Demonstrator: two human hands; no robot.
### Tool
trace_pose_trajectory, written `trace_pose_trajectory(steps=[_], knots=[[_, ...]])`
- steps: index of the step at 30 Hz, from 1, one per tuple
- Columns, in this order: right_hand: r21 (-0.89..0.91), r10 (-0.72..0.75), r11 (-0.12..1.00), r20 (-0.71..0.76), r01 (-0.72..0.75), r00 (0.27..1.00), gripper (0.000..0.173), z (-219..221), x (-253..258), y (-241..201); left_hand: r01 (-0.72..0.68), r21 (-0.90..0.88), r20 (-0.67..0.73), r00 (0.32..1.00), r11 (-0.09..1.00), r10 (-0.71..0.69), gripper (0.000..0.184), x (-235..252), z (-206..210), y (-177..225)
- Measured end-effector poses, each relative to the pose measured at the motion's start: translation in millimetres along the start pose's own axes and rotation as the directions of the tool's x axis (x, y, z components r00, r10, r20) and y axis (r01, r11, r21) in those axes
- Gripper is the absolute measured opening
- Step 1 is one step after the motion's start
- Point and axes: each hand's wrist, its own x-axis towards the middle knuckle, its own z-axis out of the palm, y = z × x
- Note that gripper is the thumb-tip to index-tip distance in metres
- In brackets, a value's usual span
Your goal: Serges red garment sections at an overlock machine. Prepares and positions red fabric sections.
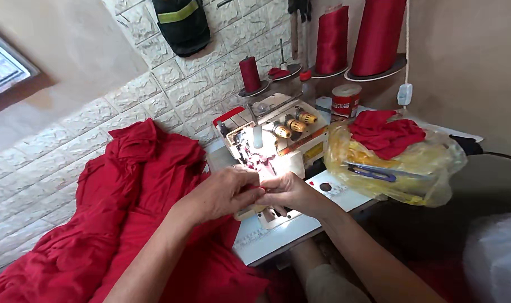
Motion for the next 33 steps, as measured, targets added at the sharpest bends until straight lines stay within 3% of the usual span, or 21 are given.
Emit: trace_pose_trajectory(steps=[3, 9, 11, 13, 18, 22, 27, 30, 33], knots=[[0.01, 0.019, 1.0, -0.073, -0.018, 0.997, 0.014, 2, -9, 9, 0.045, 0.168, 0.055, 0.997, 0.985, -0.055, 0.03, -1, 0, -19], [-0.043, -0.033, 0.999, -0.091, 0.029, 0.995, 0.011, 4, -10, 11, 0.028, -0.093, 0.052, 0.998, 0.995, -0.023, 0.028, 1, 5, -14], [-0.062, -0.01, 0.998, -0.101, 0.003, 0.995, 0.01, 4, -9, 11, 0.018, 0.094, 0.061, 0.998, 0.995, -0.024, 0.036, 1, 8, -20], [-0.081, 0.005, 0.997, -0.126, -0.015, 0.992, 0.011, 5, -9, 11, 0.008, 0.217, 0.039, 0.999, 0.976, -0.017, 0.032, 0, 8, -27], [-0.099, -0.036, 0.995, -0.097, 0.026, 0.995, 0.008, 3, -7, 11, 0.039, -0.042, 0.105, 0.994, 0.998, -0.034, 0.031, 4, 6, -6], [-0.095, 0.008, 0.995, -0.124, -0.02, 0.992, 0.012, 4, -6, 11, 0.046, 0.196, 0.029, 0.998, 0.979, -0.053, 0.032, 0, 3, -26], [-0.158, -0.046, 0.987, -0.109, 0.028, 0.993, 0.011, 3, -9, 10, 0.043, -0.033, 0.002, 0.999, 0.999, -0.043, 0.024, -5, 6, -6], [-0.261, -0.075, 0.964, -0.095, 0.047, 0.993, 0.012, 5, -15, 11, -0.012, 0.121, -0.052, 0.998, 0.993, 0.019, 0.028, -6, 22, -2], [-0.326, -0.138, 0.942, -0.155, 0.081, 0.978, 0.015, 11, -21, 15, 0.066, 0.195, -0.028, 0.998, 0.979, -0.061, 0.041, -11, 29, -8]])
